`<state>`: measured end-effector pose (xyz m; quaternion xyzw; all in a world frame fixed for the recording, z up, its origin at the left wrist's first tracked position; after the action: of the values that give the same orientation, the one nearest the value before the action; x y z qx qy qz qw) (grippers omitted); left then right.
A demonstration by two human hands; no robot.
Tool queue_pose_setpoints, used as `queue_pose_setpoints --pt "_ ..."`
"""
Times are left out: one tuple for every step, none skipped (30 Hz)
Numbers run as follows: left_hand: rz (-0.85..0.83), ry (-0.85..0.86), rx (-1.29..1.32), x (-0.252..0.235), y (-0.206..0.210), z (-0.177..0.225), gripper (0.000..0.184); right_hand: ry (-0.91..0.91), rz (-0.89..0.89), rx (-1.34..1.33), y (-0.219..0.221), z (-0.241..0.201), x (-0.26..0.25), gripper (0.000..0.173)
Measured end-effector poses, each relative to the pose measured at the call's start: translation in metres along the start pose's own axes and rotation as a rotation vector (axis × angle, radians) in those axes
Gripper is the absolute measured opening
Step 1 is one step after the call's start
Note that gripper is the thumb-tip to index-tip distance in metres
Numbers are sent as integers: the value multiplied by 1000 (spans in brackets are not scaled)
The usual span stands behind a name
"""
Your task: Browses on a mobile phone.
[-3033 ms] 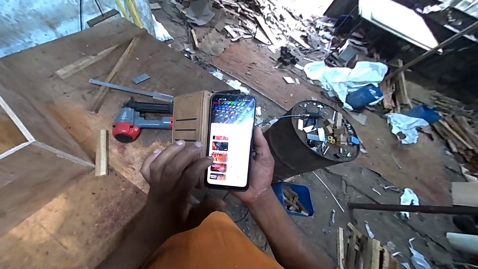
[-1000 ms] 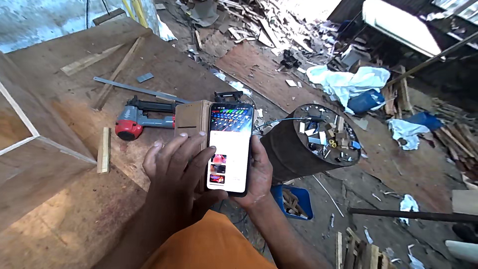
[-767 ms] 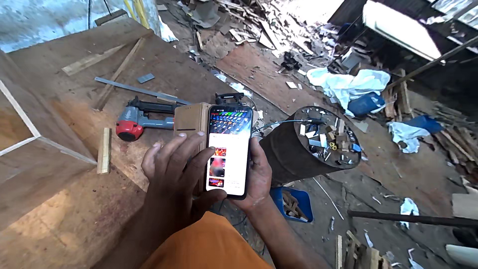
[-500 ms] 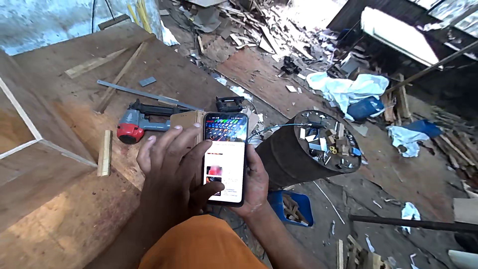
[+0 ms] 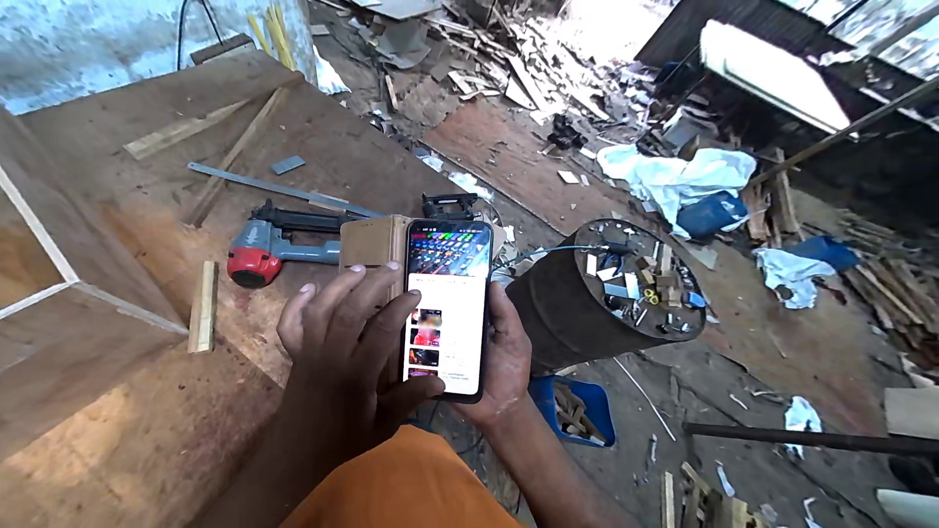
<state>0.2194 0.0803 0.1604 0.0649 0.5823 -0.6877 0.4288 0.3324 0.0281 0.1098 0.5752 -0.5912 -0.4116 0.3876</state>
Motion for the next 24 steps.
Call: queue_pose_setpoints --pt "-4 0 5 2 2 0 74 -6 -5 13 0 -1 0 56" --pt "-5 0 10 4 4 0 75 -13 -1 23 0 -3 -1 57" --pt "-7 1 11 5 5 0 76 -16 5 28 -1 -4 -1 57" --pt "-7 3 8 6 5 0 76 -18 12 34 -1 -4 -2 56" --pt "-6 5 6 7 6 0 76 -20 18 35 -2 -5 -3 57" --pt "-5 7 4 7 6 0 76 -22 20 36 -2 -5 -4 56" --pt "-4 11 0 8 6 0 76 -27 21 38 -2 -6 -5 56" --pt "-1 14 -3 8 6 -1 75 -35 22 33 -1 -6 -7 56" --pt "-1 16 -3 9 6 -1 75 -45 24 16 -1 -7 -10 55" --pt "-1 17 -2 9 6 -2 74 -61 33 -16 -2 -8 -13 53" --pt "0 15 -2 9 6 -2 74 -69 35 -29 -1 -9 -15 53" --pt "-1 13 -2 9 6 -3 74 -69 32 -29 -1 -9 -16 53" --pt "3 13 0 9 5 -3 74 -61 24 -17 -1 -8 -15 54" --pt "8 14 1 9 5 -3 74 -44 11 9 0 -6 -13 55" --pt "13 15 3 9 5 -4 74 -34 4 26 0 -5 -12 56" --pt "16 15 3 8 5 -4 74 -30 -2 34 1 -5 -11 57" --pt "16 15 2 8 4 -4 74 -29 -4 40 1 -5 -10 57" --pt "16 15 2 7 5 -4 74 -27 -5 40 1 -5 -10 57" --pt "17 15 2 6 4 -5 74 -25 -6 34 1 -5 -11 57" --pt "14 12 -1 5 5 -5 75 -23 -6 26 2 -4 -11 56" --pt "12 7 -4 4 5 -5 75 -22 -14 15 2 -4 -11 56" --pt "9 3 -3 3 5 -5 74 -22 -18 9 2 -3 -12 56" --pt "5 2 0 2 4 -6 73 -17 -21 9 2 -3 -11 56" --pt "4 3 3 1 4 -5 73 -13 -15 15 2 -2 -10 56"
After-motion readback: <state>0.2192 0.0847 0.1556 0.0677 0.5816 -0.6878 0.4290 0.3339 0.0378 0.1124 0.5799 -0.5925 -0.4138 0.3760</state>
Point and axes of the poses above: each hand's wrist, its own x-axis away from the middle knuckle, its own y-axis out of the palm, z = x × y, the point moved 9 cm from there along -x, towards the middle knuckle, and after that the axes turned 4 degrees about -x, right-handed, at the moved point
